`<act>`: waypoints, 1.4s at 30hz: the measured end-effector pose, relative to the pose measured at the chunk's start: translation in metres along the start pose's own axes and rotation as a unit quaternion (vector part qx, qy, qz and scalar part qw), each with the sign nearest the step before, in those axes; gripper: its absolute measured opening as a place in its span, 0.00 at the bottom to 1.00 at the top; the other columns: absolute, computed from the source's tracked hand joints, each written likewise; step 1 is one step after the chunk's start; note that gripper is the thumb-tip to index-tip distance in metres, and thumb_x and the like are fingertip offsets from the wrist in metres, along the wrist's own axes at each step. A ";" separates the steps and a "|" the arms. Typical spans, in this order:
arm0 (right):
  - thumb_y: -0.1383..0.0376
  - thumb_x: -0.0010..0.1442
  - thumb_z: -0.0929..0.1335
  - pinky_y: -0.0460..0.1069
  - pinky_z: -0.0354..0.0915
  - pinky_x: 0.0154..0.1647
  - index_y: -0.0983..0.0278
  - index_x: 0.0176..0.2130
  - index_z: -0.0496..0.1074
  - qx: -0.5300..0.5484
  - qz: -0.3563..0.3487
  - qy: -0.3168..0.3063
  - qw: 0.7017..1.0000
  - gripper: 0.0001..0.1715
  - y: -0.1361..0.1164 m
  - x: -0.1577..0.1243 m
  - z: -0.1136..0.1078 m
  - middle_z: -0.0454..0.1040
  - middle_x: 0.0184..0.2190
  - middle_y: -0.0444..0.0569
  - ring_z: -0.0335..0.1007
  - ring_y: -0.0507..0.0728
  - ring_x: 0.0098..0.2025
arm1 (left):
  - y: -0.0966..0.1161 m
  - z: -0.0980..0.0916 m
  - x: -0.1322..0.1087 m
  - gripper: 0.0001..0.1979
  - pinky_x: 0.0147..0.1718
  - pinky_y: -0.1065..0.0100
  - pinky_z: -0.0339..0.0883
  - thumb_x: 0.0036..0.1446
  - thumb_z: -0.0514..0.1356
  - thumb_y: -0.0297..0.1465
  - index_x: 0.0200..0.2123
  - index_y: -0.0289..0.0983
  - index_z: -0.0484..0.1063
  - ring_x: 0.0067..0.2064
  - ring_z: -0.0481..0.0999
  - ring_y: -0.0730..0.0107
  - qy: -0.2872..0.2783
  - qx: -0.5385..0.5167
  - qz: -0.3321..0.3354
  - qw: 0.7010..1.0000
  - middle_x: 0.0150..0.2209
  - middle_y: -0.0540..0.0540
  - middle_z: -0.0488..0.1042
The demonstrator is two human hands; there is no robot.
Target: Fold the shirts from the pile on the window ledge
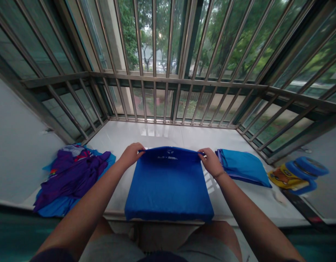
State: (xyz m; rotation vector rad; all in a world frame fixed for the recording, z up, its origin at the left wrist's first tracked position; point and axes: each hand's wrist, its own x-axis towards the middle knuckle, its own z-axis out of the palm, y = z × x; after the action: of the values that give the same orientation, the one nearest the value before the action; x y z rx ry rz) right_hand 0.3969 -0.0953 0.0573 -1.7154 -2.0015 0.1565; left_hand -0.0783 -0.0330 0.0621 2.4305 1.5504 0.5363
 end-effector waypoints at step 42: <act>0.54 0.74 0.66 0.61 0.57 0.74 0.67 0.77 0.59 -0.119 0.015 -0.213 0.970 0.40 0.032 -0.027 0.049 0.65 0.73 0.67 0.64 0.68 0.73 | -0.042 0.064 -0.024 0.28 0.68 0.53 0.64 0.66 0.64 0.43 0.65 0.38 0.74 0.69 0.72 0.46 -0.112 0.066 -0.061 0.990 0.67 0.32 0.74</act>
State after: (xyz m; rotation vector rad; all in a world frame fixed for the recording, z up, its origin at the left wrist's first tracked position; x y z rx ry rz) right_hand 0.4070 -0.1036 -0.0061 -1.9960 -2.3813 0.3317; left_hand -0.0964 -0.0355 -0.0162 2.3715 1.6693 0.1360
